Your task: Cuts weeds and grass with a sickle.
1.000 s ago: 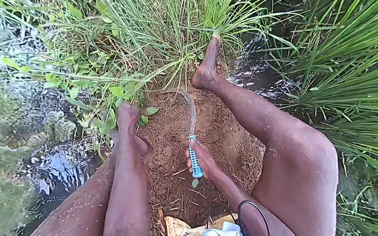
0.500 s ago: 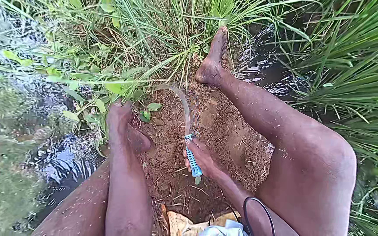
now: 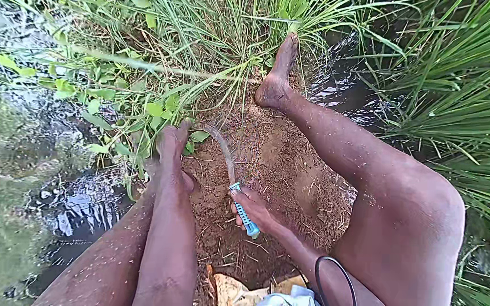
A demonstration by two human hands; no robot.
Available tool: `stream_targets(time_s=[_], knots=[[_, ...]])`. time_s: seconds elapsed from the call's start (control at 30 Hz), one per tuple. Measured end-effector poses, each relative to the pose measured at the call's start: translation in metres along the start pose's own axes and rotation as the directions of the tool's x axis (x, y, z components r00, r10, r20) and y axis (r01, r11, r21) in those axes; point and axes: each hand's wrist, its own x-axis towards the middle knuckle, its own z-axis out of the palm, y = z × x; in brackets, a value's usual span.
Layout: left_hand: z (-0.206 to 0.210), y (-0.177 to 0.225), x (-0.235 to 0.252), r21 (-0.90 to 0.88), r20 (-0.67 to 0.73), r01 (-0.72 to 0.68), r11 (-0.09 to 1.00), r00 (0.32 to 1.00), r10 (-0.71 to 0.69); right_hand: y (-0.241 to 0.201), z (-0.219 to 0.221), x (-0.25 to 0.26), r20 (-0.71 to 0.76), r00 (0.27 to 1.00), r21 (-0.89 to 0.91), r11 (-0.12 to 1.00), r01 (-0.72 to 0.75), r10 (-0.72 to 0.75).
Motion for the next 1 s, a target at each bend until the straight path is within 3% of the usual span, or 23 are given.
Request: stream_targets(time_s=[0.17,0.37,0.5,0.6,0.8,1.0], knots=[[0.008,0.014,0.023,0.067,0.025,0.09,0.994,0.995,-0.092,0.0,0.0,-0.007,0.024,0.999,-0.013,1.0,-0.026,0.026],[-0.013,0.001,0.011,0.057,-0.049,0.04,0.998,0.998,-0.037,0.003,0.001,-0.016,0.073,0.997,-0.031,0.999,0.031,-0.029],[-0.057,0.047,-0.008,-0.12,-0.061,0.23,0.966,0.969,-0.238,-0.001,0.007,-0.018,0.004,0.995,0.105,0.989,0.1,-0.101],[-0.048,0.017,0.021,-0.145,-0.193,0.042,0.989,0.979,-0.07,-0.006,0.002,-0.01,-0.082,0.982,0.177,0.968,0.18,-0.168],[-0.002,0.01,0.023,0.024,0.014,0.025,0.999,1.0,-0.025,-0.025,-0.007,-0.001,-0.122,0.979,0.227,0.955,0.189,-0.164],[0.007,0.024,0.037,0.019,0.044,0.069,0.997,0.997,-0.069,-0.026,-0.006,0.001,-0.099,0.981,0.153,0.971,0.182,-0.168]])
